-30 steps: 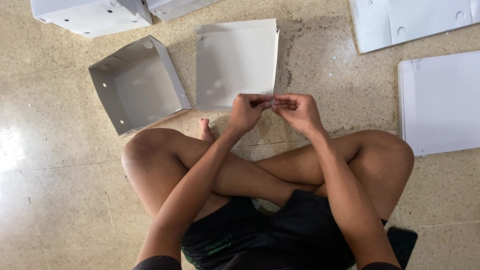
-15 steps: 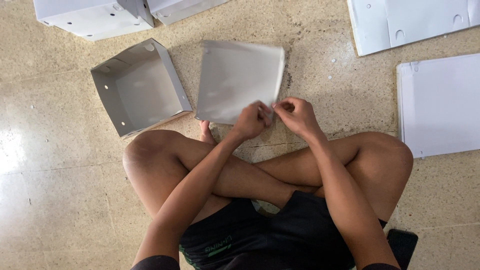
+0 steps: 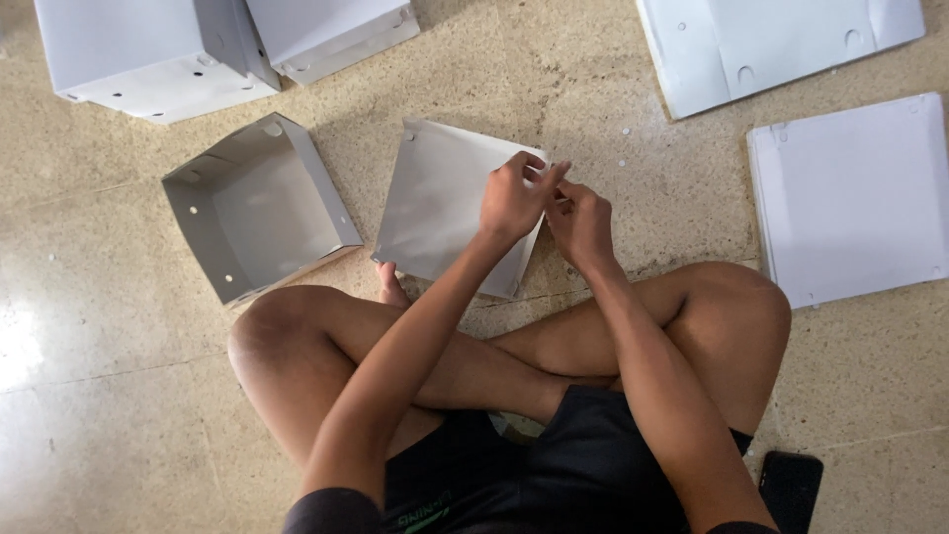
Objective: The person assembles white cardboard boxes by folding the flat pieces and securing the tabs. They complete one box and place it aside, then begin assembling a second box using the same folding and tab-locking method.
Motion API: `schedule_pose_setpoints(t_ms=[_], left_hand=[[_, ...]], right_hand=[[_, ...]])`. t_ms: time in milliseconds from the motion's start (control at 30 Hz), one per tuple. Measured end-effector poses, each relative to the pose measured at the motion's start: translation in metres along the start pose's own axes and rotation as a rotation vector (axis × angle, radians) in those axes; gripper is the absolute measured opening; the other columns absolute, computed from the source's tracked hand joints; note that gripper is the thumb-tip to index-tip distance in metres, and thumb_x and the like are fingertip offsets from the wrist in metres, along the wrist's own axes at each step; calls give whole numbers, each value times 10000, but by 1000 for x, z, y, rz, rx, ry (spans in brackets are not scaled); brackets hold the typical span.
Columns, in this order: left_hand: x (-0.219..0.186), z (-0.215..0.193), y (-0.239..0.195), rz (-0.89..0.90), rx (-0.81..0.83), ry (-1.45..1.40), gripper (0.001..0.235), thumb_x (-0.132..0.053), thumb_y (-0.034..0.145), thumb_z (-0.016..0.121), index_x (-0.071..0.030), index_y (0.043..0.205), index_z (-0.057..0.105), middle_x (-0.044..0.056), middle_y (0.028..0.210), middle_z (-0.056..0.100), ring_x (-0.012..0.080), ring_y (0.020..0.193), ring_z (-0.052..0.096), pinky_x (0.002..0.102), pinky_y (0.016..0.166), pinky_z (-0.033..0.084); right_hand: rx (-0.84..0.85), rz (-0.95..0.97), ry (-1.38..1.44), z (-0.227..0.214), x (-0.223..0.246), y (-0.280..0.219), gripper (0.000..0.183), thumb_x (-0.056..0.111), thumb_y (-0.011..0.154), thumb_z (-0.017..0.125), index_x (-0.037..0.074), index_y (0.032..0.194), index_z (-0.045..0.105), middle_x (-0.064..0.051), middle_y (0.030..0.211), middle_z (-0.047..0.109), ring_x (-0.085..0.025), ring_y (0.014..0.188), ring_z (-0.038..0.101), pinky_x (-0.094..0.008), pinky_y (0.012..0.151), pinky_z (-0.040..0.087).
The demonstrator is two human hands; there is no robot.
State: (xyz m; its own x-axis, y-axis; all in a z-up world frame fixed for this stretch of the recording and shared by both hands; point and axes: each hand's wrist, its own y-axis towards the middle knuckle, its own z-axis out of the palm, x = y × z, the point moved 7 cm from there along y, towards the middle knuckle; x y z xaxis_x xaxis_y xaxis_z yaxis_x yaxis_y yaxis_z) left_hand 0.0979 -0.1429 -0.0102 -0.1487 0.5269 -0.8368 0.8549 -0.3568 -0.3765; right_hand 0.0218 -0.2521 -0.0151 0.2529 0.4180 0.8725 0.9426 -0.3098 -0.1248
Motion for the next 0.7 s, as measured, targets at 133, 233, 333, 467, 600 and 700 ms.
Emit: schedule_pose_setpoints(t_ms=[133,233,333,467,600,700], left_hand=[[41,32,42,22,-172,52,251,-389,861,701,-149,898,766,60,806,765,350,868,737,500,783,599],[39,22,25,143,-198,-55,167,-288,895,712,-139,893,786,78,788,768,329,788,756,441,712,599],[26,4,8,160,-196,-70,157,-242,921,685,-128,929,793,101,781,763,322,780,755,424,679,581],[23,7,-4,237,-260,-68,104,-194,871,712,-162,919,799,119,807,752,366,792,722,456,673,578],[29,9,-4,369,-365,-48,97,-117,821,779,-133,913,807,143,856,725,342,757,706,374,664,586],[32,10,-4,308,-346,-133,130,-110,822,784,-138,947,805,117,828,748,284,735,731,337,658,585]], right_hand=[[-9,-26,-24,-6,15,-3,341,115,1043,594,-85,1319,593,-218,939,694,-332,840,722,-476,652,616],[-46,36,-5,-10,8,-2,322,72,993,606,-68,1283,601,-193,826,686,-330,817,715,-486,668,608],[-59,61,51,-3,-11,6,305,130,945,691,-26,1203,646,-211,976,668,-318,831,729,-447,658,587],[-30,143,222,-3,-8,-1,258,166,1043,571,-26,1203,634,-180,929,678,-217,789,705,-369,629,555],[-94,210,276,-8,-7,-1,247,208,994,640,5,1128,680,-163,918,701,-171,720,700,-321,635,578],[-127,195,343,-9,-9,1,206,181,977,651,7,1076,699,-166,932,703,-167,733,699,-316,652,590]])
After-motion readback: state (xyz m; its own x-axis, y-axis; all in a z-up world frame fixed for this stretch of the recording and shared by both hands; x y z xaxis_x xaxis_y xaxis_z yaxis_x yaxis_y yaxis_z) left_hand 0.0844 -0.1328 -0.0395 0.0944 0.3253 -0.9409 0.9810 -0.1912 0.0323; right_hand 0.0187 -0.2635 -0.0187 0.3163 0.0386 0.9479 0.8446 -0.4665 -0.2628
